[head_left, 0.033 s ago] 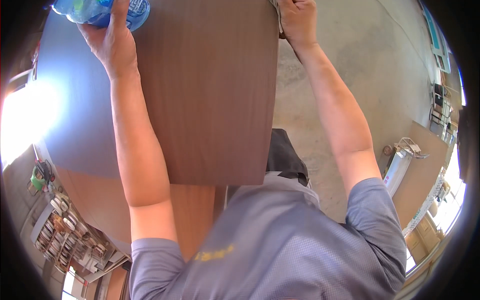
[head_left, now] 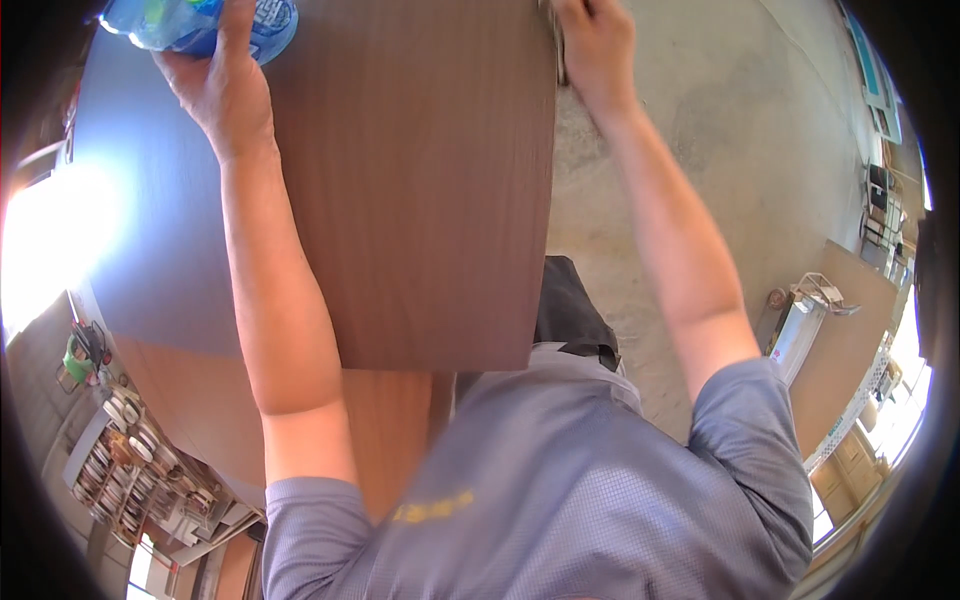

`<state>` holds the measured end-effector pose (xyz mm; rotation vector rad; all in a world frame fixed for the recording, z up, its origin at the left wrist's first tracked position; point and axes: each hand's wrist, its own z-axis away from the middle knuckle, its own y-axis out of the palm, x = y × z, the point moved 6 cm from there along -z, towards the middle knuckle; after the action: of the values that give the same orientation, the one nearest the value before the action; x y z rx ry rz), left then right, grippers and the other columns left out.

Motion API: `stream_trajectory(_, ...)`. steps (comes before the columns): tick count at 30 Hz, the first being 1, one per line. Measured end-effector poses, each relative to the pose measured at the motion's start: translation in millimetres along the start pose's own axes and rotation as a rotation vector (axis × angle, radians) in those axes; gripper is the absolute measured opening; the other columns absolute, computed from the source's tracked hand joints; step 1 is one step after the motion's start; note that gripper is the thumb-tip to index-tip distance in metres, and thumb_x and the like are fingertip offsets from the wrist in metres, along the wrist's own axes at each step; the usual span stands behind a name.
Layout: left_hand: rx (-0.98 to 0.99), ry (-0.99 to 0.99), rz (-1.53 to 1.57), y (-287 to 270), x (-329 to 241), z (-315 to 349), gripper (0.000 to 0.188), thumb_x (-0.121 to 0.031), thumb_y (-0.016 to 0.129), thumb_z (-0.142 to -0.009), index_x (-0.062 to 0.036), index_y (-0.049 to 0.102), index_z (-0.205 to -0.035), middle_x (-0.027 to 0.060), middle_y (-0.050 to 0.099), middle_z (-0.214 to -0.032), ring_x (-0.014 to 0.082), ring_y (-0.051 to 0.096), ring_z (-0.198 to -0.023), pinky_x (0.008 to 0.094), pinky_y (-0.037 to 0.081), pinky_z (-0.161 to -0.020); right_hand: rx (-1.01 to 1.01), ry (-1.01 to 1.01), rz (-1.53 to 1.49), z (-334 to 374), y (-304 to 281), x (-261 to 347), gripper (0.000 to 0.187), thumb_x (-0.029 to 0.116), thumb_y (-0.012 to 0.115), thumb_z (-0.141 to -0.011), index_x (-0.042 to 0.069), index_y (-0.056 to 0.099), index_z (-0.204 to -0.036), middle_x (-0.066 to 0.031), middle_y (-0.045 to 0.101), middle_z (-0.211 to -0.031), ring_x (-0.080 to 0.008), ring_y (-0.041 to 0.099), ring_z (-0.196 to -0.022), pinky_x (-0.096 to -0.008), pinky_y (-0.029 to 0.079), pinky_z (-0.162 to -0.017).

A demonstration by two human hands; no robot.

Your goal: The person wipes a brown wood panel with a wet cloth, helps another person carry it across a workshop, and then uses a metal scraper tool to remove material from the edge of the panel.

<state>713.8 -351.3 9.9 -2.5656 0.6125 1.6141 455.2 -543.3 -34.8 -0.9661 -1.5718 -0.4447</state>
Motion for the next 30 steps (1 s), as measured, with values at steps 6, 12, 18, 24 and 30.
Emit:
stream_trajectory(6, -0.062, -0.055, -0.044, -9.1, -3.1, 5.5, 0.08, -0.028, 0.089, -0.082, -0.0093, 0.043, -0.145, 0.0065, 0.057, -0.136, 0.0204, 0.056, -0.126, 0.0358, 0.042, -0.111, 0.112, -0.221, -0.137, 55.0, 2.5, 8.5, 0.029, 0.004, 0.057, -0.101, 0.007, 0.05, -0.073, 0.0026, 0.05, -0.068, -0.0053, 0.049, -0.064, -0.0264, 0.042, -0.054)
stream_trajectory(12, -0.074, -0.064, -0.107, -4.0, -0.4, 5.4, 0.079, -0.03, 0.087, -0.083, -0.0085, 0.042, -0.145, 0.0081, 0.056, -0.138, 0.0226, 0.057, -0.125, 0.0369, 0.046, -0.11, 0.026, 0.054, -0.1, 11.8, 2.8, -13.8, 0.032, 0.012, 0.061, -0.1, 0.007, 0.05, -0.071, 0.0034, 0.051, -0.064, -0.008, 0.049, -0.06, -0.0285, 0.04, -0.052)
stream_trajectory(18, -0.071, -0.066, -0.1, -15.7, 2.2, 1.4, 0.082, -0.031, 0.087, -0.083, -0.0093, 0.04, -0.146, 0.0087, 0.055, -0.14, 0.024, 0.056, -0.127, 0.0384, 0.046, -0.111, 0.13, 0.074, -0.091, 25.4, 3.8, -16.5, 0.034, 0.017, 0.062, -0.101, 0.006, 0.049, -0.071, 0.0052, 0.045, -0.063, -0.007, 0.041, -0.058, -0.0284, 0.037, -0.052)
stream_trajectory(24, -0.035, 0.017, -0.048, -10.2, 1.8, 1.2, 0.078, -0.028, 0.087, -0.083, -0.0091, 0.043, -0.144, 0.008, 0.057, -0.136, 0.0231, 0.059, -0.122, 0.0389, 0.05, -0.107, 0.004, -0.054, -0.285, 10.0, 9.9, -13.1, 0.03, 0.007, 0.062, -0.099, 0.005, 0.048, -0.073, 0.004, 0.043, -0.067, -0.0062, 0.041, -0.062, -0.0264, 0.039, -0.054)
stream_trajectory(30, -0.039, -0.035, -0.042, -14.2, 0.3, -0.5, 0.081, -0.027, 0.087, -0.084, -0.0078, 0.041, -0.148, 0.007, 0.055, -0.139, 0.0213, 0.055, -0.126, 0.0372, 0.043, -0.11, 0.074, 0.003, -0.203, 5.3, 11.0, -15.0, 0.03, 0.013, 0.06, -0.1, 0.005, 0.05, -0.072, 0.0029, 0.049, -0.064, -0.0065, 0.049, -0.062, -0.0274, 0.042, -0.054)
